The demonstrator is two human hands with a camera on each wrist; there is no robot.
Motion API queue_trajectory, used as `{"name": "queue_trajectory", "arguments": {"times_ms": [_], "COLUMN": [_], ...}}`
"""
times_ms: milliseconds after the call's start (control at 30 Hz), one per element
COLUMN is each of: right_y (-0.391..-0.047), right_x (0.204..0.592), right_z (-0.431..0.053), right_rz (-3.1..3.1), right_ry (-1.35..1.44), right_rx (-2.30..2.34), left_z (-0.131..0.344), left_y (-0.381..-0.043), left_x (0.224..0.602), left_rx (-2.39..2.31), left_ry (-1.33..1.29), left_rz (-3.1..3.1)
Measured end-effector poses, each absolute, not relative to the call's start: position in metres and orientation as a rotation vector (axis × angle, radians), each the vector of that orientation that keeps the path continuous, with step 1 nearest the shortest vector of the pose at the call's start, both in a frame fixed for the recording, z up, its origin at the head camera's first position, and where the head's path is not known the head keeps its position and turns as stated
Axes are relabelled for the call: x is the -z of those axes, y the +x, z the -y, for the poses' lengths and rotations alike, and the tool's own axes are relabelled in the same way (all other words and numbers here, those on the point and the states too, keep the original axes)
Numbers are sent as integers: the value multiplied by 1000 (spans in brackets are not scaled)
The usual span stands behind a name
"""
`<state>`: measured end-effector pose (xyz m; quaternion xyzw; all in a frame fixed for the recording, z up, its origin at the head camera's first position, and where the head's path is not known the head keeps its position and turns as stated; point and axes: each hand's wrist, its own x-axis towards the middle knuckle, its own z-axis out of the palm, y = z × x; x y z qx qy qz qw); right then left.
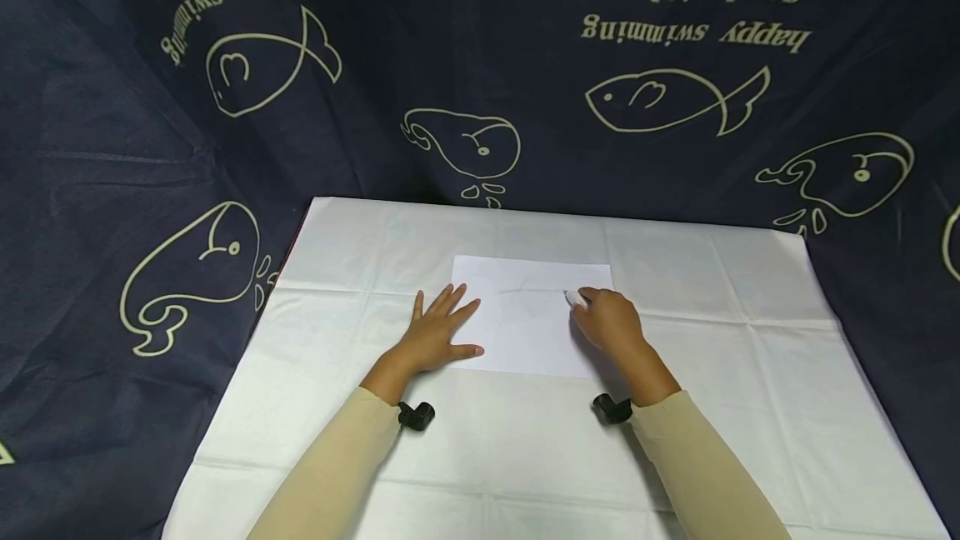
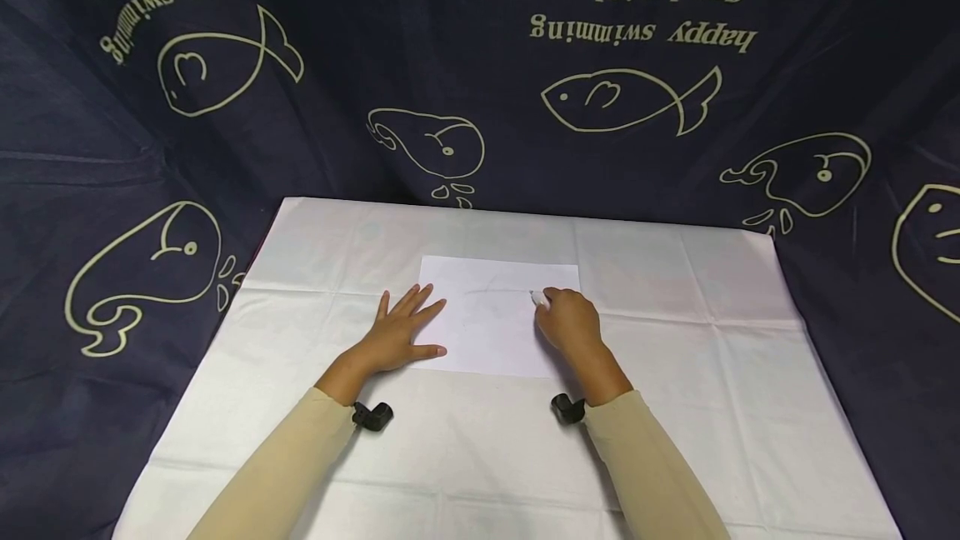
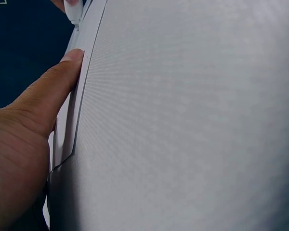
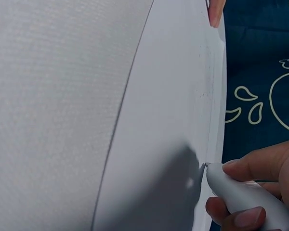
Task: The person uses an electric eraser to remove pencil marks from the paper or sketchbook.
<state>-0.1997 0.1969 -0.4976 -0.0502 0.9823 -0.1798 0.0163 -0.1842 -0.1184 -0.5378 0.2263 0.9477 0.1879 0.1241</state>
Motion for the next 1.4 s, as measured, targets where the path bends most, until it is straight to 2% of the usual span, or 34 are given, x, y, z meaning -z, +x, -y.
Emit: {"name": "queue_trajectory", "arguments": {"times_ms": [1400], "right_y": [-200], "right_x": [496], "right_z": [-194], "right_rz": [-3036], "right_ry": [-143], "right_rx": [548], "left_z": [118], "left_y": [-185], "left_x": [538], "left_rx": [-549], "left_ry": [665], "left_rz": [-2759]}}
